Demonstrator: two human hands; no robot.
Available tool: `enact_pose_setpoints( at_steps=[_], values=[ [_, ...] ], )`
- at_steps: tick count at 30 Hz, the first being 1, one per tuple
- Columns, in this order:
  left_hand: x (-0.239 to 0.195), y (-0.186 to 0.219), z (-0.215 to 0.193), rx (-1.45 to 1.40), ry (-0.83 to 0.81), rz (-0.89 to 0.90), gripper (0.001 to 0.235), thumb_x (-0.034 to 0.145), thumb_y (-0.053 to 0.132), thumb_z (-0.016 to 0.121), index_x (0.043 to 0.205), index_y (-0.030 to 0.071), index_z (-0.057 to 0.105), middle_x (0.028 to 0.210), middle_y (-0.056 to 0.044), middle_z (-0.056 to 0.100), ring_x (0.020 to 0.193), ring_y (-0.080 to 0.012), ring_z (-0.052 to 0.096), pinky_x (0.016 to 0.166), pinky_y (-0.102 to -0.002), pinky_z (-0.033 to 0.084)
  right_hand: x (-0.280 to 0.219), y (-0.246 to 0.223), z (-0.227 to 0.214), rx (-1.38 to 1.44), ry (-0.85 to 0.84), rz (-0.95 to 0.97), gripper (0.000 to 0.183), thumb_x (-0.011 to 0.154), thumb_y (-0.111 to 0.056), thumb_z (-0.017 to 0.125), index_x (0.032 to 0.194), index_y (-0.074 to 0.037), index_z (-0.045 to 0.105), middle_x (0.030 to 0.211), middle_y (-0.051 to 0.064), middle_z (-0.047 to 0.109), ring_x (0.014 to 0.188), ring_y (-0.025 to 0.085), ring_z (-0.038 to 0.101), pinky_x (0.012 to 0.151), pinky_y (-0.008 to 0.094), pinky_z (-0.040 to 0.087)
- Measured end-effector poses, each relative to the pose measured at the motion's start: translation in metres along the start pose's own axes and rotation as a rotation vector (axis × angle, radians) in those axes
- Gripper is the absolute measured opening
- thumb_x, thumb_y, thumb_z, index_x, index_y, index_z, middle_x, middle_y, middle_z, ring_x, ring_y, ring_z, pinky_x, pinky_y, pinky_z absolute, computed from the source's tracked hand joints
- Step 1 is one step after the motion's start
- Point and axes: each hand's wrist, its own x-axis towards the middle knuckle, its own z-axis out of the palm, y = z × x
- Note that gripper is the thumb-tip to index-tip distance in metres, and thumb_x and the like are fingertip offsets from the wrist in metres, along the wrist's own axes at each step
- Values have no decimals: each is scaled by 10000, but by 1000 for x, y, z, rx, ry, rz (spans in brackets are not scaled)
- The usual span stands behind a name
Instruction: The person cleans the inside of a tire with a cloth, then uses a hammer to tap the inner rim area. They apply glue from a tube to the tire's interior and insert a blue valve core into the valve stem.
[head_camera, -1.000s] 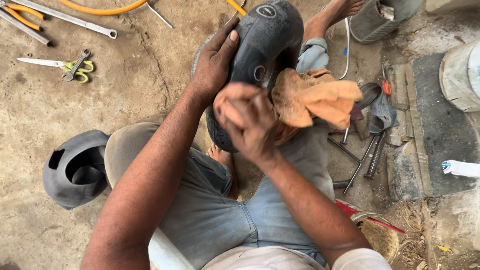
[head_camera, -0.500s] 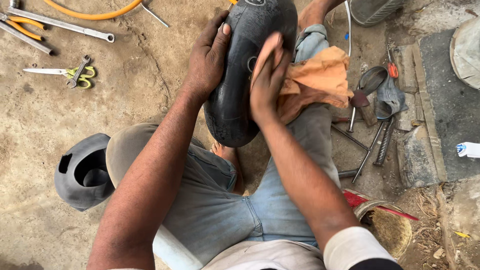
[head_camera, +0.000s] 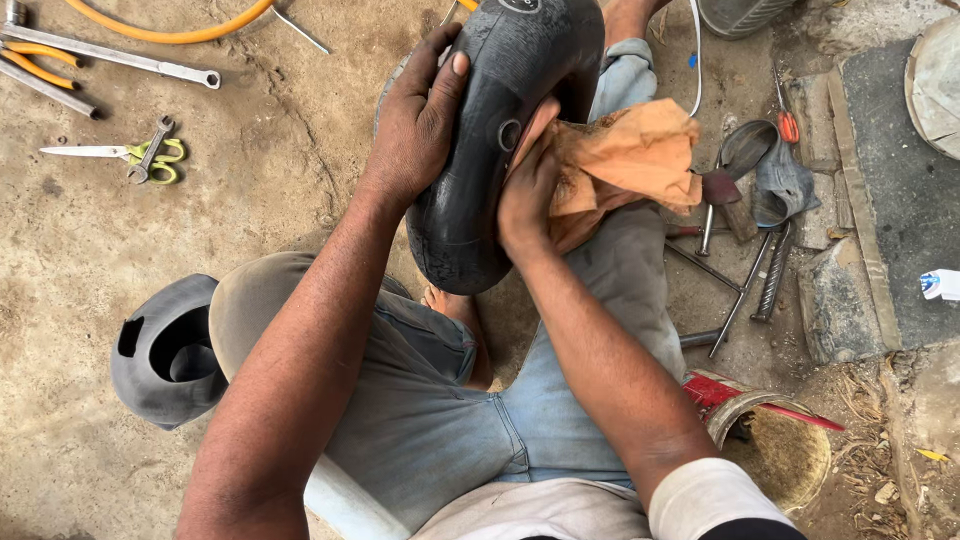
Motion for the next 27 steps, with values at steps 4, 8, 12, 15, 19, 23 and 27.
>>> enact_pose_setpoints(
  at_steps=[4,8,12,15,19,23,27],
  values=[
    [-1,2,-2,7,-23,-31,557,1102,497,459,1549,165,472,1445,-180,643,1324,-290,662,1117,-436,543,-42,-11,-6,-158,-54,17,603,1172,-419,272,1537,42,403,1448,177,567,1380,226,564,1169,371,454],
    [-1,0,7,50,-23,68,550,1138,503,465,1562,153,480,1469,-193,645,1373,-314,637,1148,-455,528,0,-7,-13,-102,96,38,558,1193,-393,318,1422,71,527,1304,225,644,1214,267,660,1065,395,553],
    [3,-6,1,75,-22,56,554,1136,493,451,1566,142,454,1471,-198,619,1369,-311,630,1147,-439,524,13,10,-9,-59,16,40,596,1154,-417,303,1500,52,430,1458,204,570,1366,262,576,1146,398,472],
    [3,-11,-1,15,-2,-5,555,1111,496,456,1544,150,479,1457,-185,637,1339,-291,663,1131,-425,549,-29,9,-9,-97,-98,56,605,1158,-421,268,1504,54,411,1471,202,550,1382,266,550,1152,402,448],
    [0,-12,-2,31,-10,98,532,1161,477,478,1574,142,486,1507,-210,624,1420,-316,611,1183,-455,515,-42,-8,-14,-236,-180,-21,624,1173,-449,217,1493,43,428,1420,204,581,1356,270,597,1173,396,474],
    [1,0,5,-1,-5,69,548,1139,490,485,1569,151,458,1468,-212,638,1377,-309,636,1150,-456,534,16,-11,-12,226,-35,173,608,1148,-420,259,1472,66,430,1437,230,546,1342,300,557,1138,414,470],
    [2,1,-4,108,-11,-135,570,1067,533,413,1547,229,449,1379,-171,675,1179,-281,743,1047,-436,591,-31,-3,-17,-300,-199,24,601,1142,-464,222,1390,19,480,1301,193,613,1189,246,632,1018,335,497]
  ],
)
